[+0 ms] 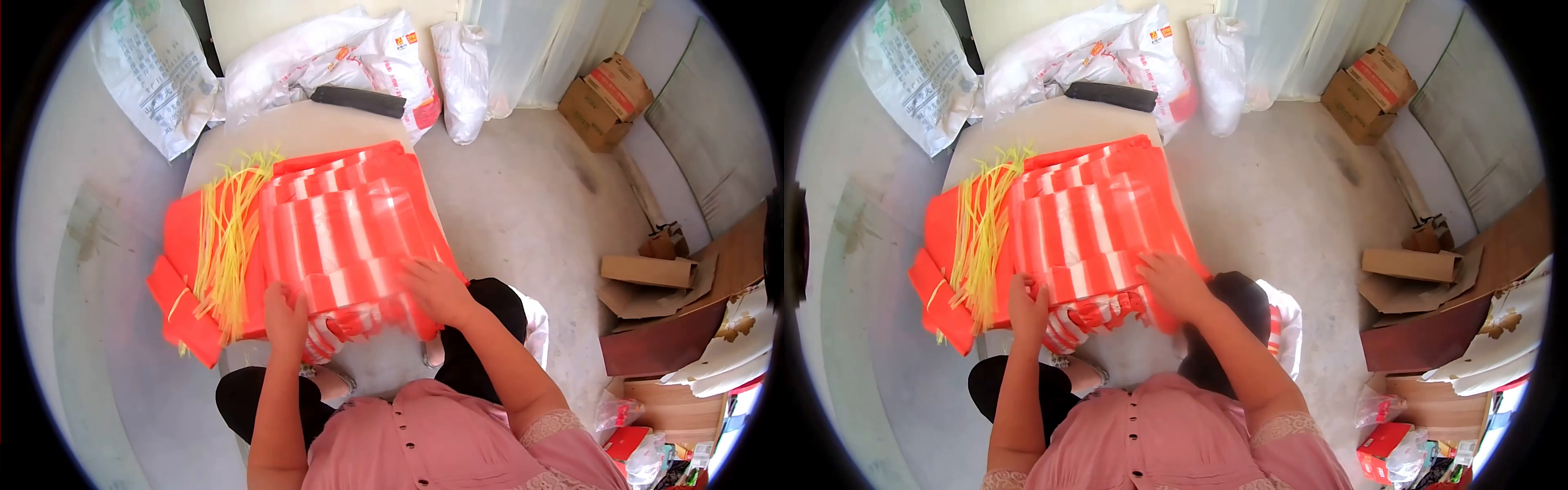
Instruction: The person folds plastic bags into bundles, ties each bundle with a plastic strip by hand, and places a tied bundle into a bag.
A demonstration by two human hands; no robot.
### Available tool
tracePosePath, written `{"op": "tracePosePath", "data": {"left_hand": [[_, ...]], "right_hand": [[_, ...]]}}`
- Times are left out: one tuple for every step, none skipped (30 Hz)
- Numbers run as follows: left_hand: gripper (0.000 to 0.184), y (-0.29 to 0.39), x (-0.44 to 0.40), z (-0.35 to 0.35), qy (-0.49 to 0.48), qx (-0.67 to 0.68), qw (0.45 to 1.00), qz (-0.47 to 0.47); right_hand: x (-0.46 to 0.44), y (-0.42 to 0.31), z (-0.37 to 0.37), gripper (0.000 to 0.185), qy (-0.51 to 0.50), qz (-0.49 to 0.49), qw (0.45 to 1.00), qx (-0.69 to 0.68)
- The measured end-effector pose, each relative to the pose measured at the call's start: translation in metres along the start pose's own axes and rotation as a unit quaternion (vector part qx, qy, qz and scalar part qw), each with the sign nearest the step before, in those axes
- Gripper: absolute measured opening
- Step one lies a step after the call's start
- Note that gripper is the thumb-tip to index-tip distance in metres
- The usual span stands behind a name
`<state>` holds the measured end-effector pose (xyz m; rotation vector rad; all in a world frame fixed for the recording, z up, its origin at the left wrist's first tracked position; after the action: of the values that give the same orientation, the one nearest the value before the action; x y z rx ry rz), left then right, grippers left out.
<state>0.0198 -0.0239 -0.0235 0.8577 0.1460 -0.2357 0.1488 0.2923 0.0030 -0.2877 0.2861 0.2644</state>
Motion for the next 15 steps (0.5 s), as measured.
{"op": "tracePosePath", "data": {"left_hand": [[0.042, 0.0, 0.004, 0.003, -0.004, -0.032, 0.998, -0.055], [0.04, -0.001, 0.009, 0.007, -0.009, -0.065, 0.992, -0.11], [0.038, 0.004, 0.012, 0.012, -0.013, -0.097, 0.982, -0.164], [0.038, 0.015, 0.015, 0.019, -0.047, -0.084, 0.984, -0.147], [0.039, 0.028, 0.02, 0.026, -0.081, -0.07, 0.986, -0.131], [0.041, 0.035, 0.022, 0.03, -0.115, -0.056, 0.985, -0.114], [0.042, 0.034, 0.023, 0.03, -0.109, -0.057, 0.985, -0.118], [0.044, 0.031, 0.023, 0.027, -0.102, -0.059, 0.985, -0.122], [0.046, 0.029, 0.022, 0.025, -0.097, -0.06, 0.985, -0.127], [0.046, 0.028, 0.021, 0.023, -0.089, -0.069, 0.986, -0.124], [0.046, 0.029, 0.02, 0.022, -0.081, -0.078, 0.986, -0.123], [0.046, 0.029, 0.019, 0.021, -0.074, -0.086, 0.986, -0.121], [0.046, 0.027, 0.017, 0.02, -0.074, -0.091, 0.985, -0.123], [0.046, 0.025, 0.015, 0.02, -0.074, -0.097, 0.985, -0.123], [0.045, 0.023, 0.014, 0.021, -0.073, -0.102, 0.984, -0.123]], "right_hand": [[-0.001, 0.001, 0.001, 0.042, -0.006, -0.005, 1.0, -0.002], [-0.001, 0.003, 0.001, 0.042, -0.013, -0.009, 1.0, -0.005], [-0.001, 0.005, 0.001, 0.043, -0.014, -0.009, 1.0, -0.006], [-0.001, 0.007, 0.0, 0.045, -0.015, -0.01, 1.0, -0.007], [-0.001, 0.008, 0.0, 0.047, -0.016, -0.01, 1.0, -0.007], [-0.002, 0.008, 0.001, 0.047, -0.022, -0.016, 1.0, -0.004], [-0.003, 0.008, 0.002, 0.047, -0.029, -0.022, 0.999, -0.001], [-0.004, 0.008, 0.002, 0.048, -0.036, -0.028, 0.999, 0.003], [-0.004, 0.008, 0.002, 0.046, -0.034, -0.028, 0.999, 0.006], [-0.005, 0.008, 0.001, 0.044, -0.033, -0.028, 0.999, 0.01], [-0.005, 0.01, 0.0, 0.043, -0.031, -0.029, 0.999, 0.014], [-0.004, 0.012, 0.0, 0.042, -0.026, -0.025, 0.999, 0.02], [-0.005, 0.013, 0.0, 0.041, -0.023, -0.021, 0.999, 0.024], [-0.005, 0.015, -0.001, 0.041, -0.02, -0.015, 0.999, 0.029], [-0.008, 0.014, 0.003, 0.042, -0.048, -0.029, 0.998, 0.029]]}}
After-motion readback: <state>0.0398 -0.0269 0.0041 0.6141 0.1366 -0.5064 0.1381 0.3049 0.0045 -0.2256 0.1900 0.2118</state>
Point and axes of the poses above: each hand's wrist, its own x-axis away from the middle knuckle, its own z-axis out of the back of the hand, y = z × x, the point moved 1 cm from there along -x, towards the middle knuckle, and after that the axes turned 1 degree about -y, right-handed, at the moved point
